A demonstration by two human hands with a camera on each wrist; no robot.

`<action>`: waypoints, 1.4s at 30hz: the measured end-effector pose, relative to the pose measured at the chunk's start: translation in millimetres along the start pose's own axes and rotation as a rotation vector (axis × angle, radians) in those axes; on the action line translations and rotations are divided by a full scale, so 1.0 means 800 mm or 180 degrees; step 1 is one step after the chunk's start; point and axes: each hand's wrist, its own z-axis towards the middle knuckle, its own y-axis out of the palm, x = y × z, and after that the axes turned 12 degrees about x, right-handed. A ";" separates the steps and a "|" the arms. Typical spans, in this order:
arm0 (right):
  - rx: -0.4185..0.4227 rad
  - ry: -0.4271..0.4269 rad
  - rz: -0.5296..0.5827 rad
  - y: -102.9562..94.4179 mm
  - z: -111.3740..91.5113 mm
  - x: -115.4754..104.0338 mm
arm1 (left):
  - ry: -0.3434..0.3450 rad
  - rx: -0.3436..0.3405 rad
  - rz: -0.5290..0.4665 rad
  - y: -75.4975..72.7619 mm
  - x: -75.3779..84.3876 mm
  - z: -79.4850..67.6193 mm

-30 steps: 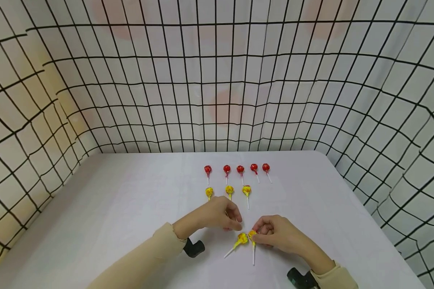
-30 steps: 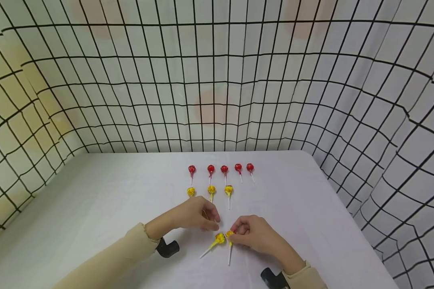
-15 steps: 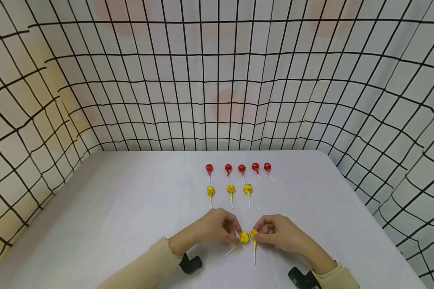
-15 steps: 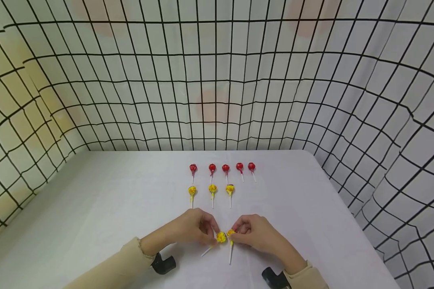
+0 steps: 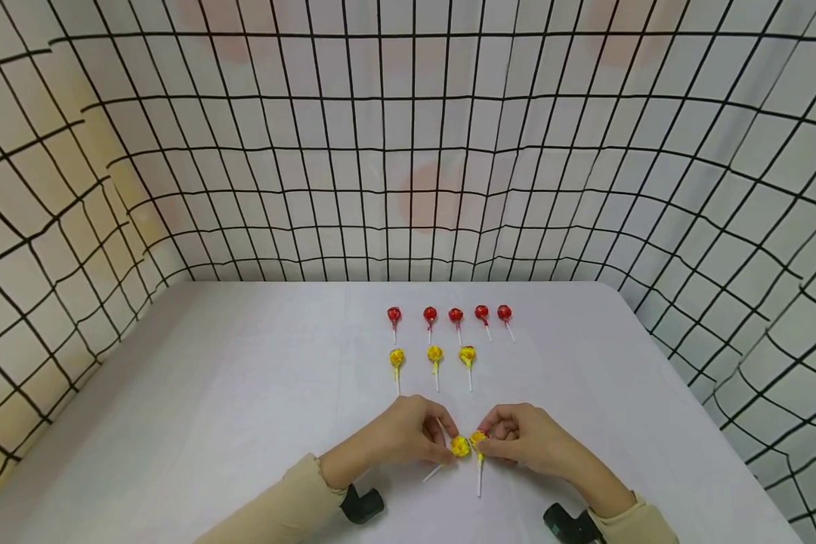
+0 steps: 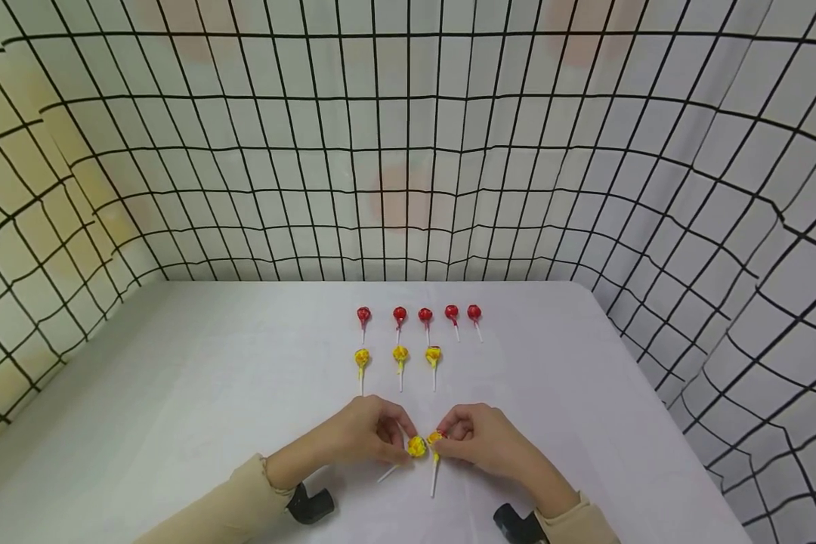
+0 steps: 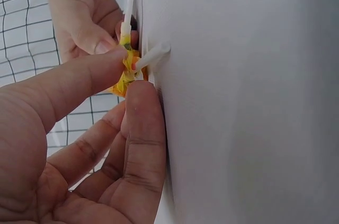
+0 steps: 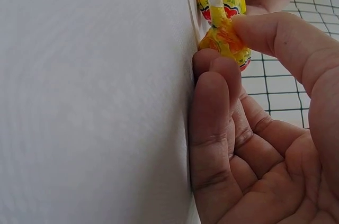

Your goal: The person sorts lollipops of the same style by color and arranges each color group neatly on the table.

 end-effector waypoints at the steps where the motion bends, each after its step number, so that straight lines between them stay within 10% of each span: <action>1: 0.0002 0.0002 -0.0003 0.000 0.000 0.000 | 0.0010 0.0002 -0.0004 0.000 0.000 0.000; 42: -0.0020 0.0134 0.0020 -0.008 0.005 0.004 | -0.0093 0.0019 -0.0038 0.002 -0.005 0.001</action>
